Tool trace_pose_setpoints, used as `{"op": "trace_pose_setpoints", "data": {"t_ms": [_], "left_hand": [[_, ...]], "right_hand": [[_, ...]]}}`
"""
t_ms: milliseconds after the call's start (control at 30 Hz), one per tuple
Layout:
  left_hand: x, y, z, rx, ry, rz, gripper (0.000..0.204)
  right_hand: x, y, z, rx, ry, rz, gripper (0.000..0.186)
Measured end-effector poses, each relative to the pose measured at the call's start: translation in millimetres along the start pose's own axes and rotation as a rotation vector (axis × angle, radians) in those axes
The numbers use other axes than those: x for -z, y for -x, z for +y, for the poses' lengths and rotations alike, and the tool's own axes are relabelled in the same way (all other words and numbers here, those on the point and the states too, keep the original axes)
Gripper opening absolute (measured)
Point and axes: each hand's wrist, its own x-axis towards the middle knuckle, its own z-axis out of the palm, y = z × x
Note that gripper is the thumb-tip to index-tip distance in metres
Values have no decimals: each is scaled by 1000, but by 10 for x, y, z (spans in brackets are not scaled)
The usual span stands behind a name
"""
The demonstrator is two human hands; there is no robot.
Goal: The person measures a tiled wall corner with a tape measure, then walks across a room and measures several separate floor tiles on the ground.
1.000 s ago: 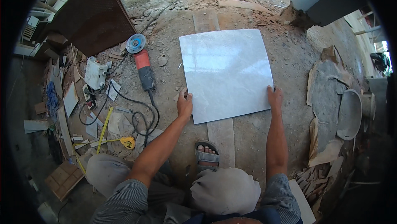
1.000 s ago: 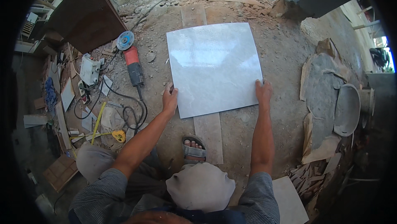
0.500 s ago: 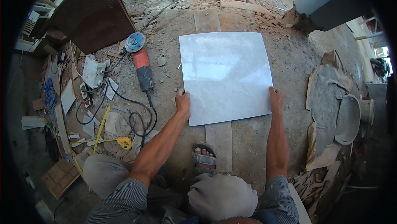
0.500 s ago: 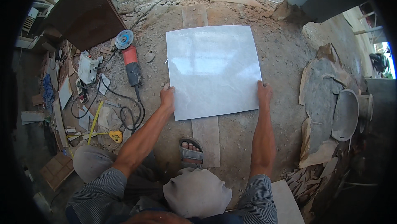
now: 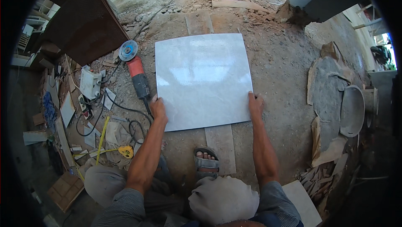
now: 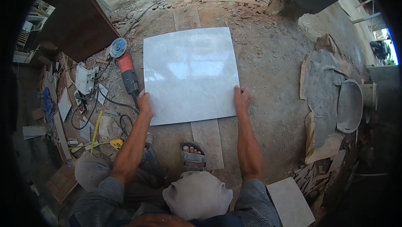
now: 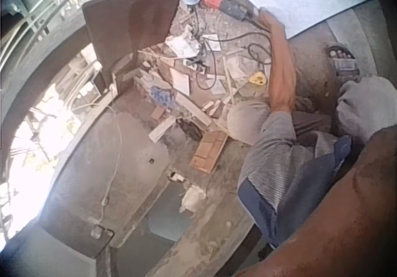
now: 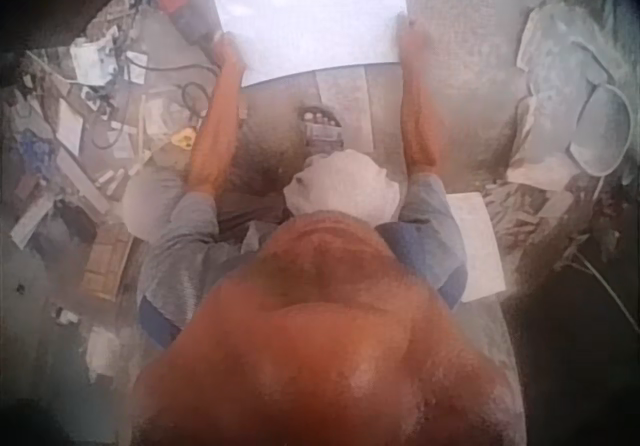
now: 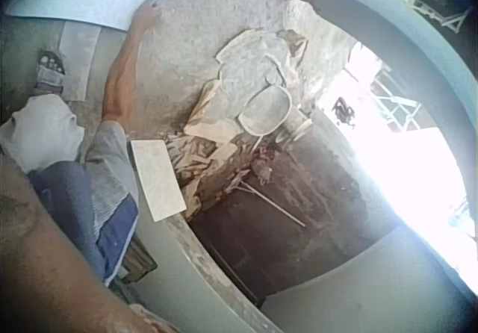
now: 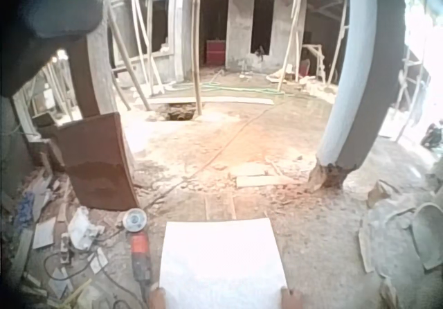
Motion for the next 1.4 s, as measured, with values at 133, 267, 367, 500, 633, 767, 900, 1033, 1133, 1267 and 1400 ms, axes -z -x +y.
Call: {"op": "trace_pose_setpoints", "data": {"t_ms": [133, 267, 367, 500, 633, 767, 900, 1033, 1133, 1267, 1400], "left_hand": [[-8, 4, 42, -77, -78, -1, 33], [-15, 61, 24, -160, -342, 5, 35], [32, 7, -27, -270, -530, 85, 37], [27, 32, -23, -329, -612, 137, 40], [-59, 129, 63, -317, -769, 156, 43], [-1, 57, 56, -263, -762, 59, 48], [-42, 99, 83, -241, -667, 19, 50], [-67, 194, 158, -223, -743, 30, 51], [-51, 184, 133, -214, -712, 21, 51], [-64, 169, 122, -207, -732, 13, 52], [-75, 200, 157, -200, -705, 6, 52]], "right_hand": [[-72, 26, 68, 43, 44, 25, 39], [-113, -99, 306, 179, 139, -11, 36], [-107, -68, 249, 264, 186, -28, 36], [-57, -112, 228, 401, 335, 6, 37], [36, -42, 96, 347, 402, -44, 36], [-14, -13, 117, 326, 356, 20, 34], [-54, -59, 221, 353, 273, 121, 32], [-27, -21, 153, 272, 162, 52, 31], [-29, -24, 165, 240, 117, 54, 30], [-31, -31, 198, 221, 62, 83, 28], [-45, 36, 126, 194, 31, 128, 27]]}}
